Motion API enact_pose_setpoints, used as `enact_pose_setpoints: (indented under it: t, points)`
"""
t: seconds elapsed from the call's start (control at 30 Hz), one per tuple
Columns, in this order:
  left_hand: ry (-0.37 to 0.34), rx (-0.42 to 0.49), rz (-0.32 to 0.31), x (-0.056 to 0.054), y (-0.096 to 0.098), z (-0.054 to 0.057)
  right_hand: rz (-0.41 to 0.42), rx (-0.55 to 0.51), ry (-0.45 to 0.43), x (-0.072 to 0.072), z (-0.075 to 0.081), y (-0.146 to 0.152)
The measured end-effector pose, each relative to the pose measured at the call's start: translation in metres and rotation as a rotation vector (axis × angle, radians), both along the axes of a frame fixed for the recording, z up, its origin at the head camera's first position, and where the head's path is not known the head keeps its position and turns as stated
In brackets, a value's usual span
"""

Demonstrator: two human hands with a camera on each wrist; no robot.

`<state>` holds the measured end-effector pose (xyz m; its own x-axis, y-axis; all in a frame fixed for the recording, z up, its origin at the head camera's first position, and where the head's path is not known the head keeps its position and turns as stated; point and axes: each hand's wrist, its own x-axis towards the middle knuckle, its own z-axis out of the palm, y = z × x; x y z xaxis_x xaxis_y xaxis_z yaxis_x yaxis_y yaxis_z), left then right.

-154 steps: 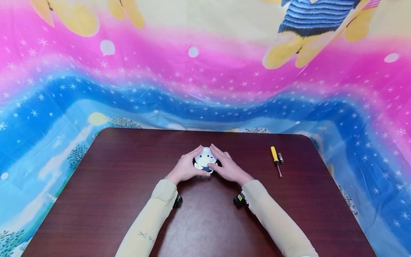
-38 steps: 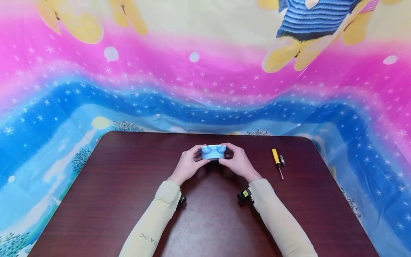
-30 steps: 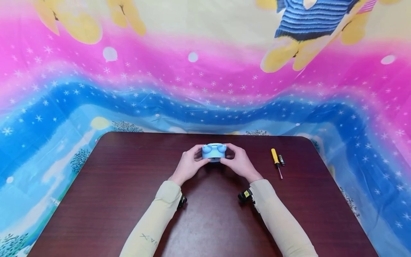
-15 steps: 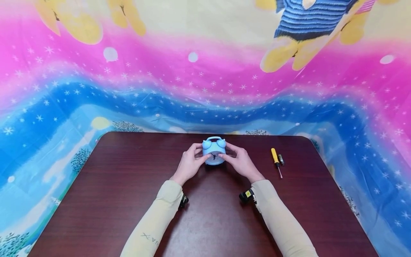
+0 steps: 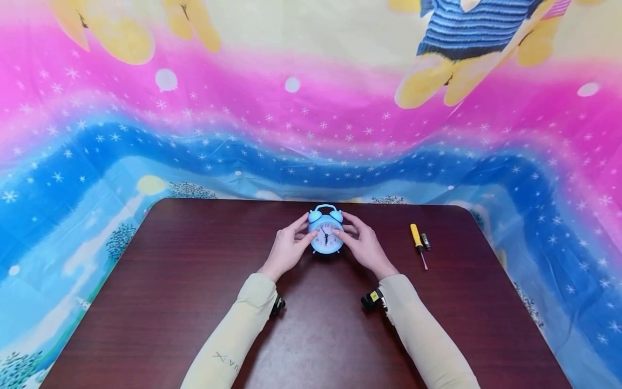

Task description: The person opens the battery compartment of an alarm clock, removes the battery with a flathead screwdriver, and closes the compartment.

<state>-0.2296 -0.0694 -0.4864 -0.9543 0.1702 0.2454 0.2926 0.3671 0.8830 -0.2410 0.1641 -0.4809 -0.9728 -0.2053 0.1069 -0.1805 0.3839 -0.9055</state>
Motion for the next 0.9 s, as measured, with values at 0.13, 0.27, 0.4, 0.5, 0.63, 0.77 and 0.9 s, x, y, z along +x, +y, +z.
enact_pose_setpoints:
  t: [0.13,0.27,0.4,0.5,0.63,0.77,0.9]
  points:
    - [-0.028,-0.026,0.004,0.001,-0.001,-0.001,-0.013,0.035,0.022,0.0,-0.002,-0.002]
    - [-0.07,-0.056,0.009,0.002,-0.002,-0.002,-0.011,0.093,0.028,0.001,-0.004,-0.002]
    - [-0.068,-0.064,0.003,0.003,-0.001,-0.003,-0.008,0.136,0.025,0.0,-0.008,-0.003]
    - [-0.054,-0.07,0.008,0.002,0.0,-0.005,-0.019,0.152,0.022,0.0,-0.01,-0.004]
    - [-0.052,-0.084,0.013,0.002,0.001,-0.007,-0.036,0.164,0.013,0.001,-0.012,-0.005]
    - [-0.054,-0.105,0.014,0.002,0.001,-0.007,-0.046,0.176,0.0,0.001,-0.013,-0.006]
    - [-0.056,-0.129,0.019,0.002,0.001,-0.008,-0.048,0.187,-0.01,0.001,-0.014,-0.007]
